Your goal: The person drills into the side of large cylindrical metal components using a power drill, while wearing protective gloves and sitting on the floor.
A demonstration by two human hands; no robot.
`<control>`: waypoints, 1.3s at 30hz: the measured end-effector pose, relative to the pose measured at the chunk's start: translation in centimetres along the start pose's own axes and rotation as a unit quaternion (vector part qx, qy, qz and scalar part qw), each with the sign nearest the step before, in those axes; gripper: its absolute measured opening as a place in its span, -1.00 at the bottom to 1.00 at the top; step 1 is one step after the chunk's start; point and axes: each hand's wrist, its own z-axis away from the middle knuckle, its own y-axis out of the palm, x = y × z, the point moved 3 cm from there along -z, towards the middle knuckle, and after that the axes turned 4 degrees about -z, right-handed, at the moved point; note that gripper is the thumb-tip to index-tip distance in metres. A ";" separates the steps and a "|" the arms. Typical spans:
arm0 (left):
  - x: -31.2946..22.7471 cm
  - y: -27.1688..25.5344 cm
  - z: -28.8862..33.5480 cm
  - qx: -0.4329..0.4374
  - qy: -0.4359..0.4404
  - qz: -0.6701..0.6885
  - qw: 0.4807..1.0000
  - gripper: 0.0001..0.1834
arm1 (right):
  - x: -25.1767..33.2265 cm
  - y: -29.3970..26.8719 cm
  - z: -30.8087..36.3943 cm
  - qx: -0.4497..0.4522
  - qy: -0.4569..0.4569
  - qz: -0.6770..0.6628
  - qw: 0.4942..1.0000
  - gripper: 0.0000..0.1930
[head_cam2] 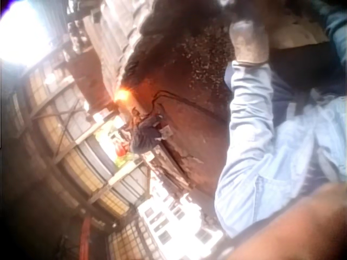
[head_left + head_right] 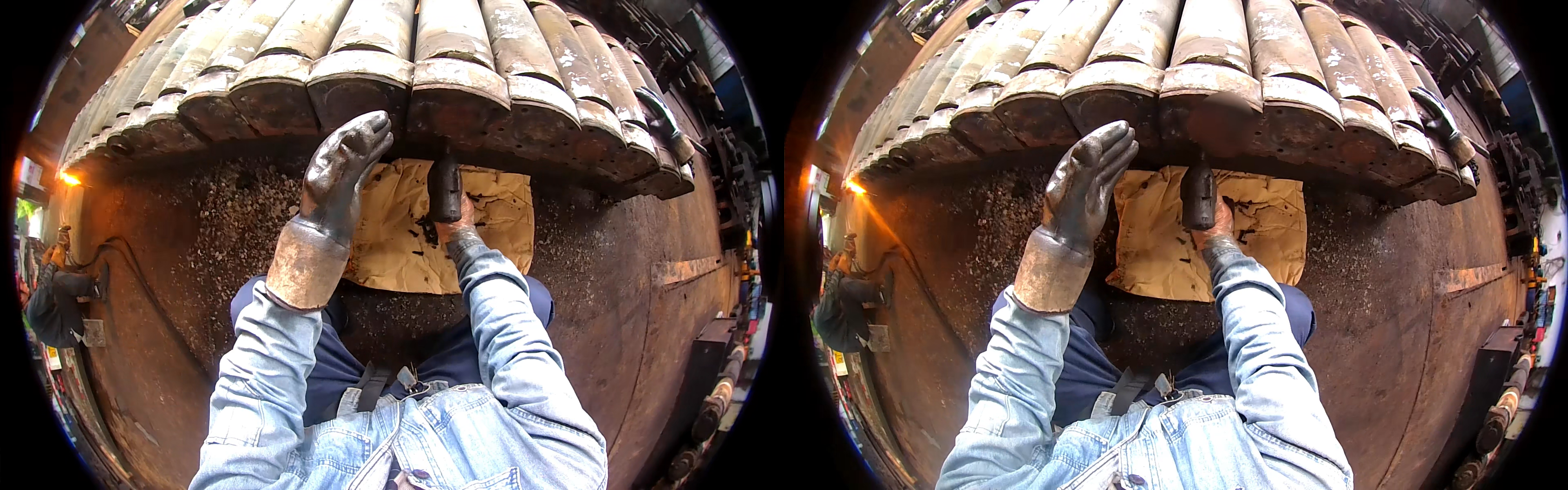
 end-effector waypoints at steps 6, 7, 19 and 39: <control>-0.3 -0.3 -0.3 0.005 0.025 0.014 1.000 -0.15 | 3.5 3.0 3.5 0.070 -0.097 0.234 0.965 -0.63; -0.4 -0.7 -0.3 0.007 0.023 0.023 0.999 -0.15 | 4.8 5.5 5.7 0.051 -0.188 0.517 0.834 -0.61; 0.2 0.6 -0.4 0.041 -0.013 0.056 0.997 -0.10 | 6.8 4.1 4.2 0.017 -0.247 0.811 0.530 -0.35; 6.2 -2.4 -0.3 -0.001 -0.073 -0.009 0.997 -0.29 | 7.8 5.2 4.4 0.043 -0.344 0.826 0.444 -0.52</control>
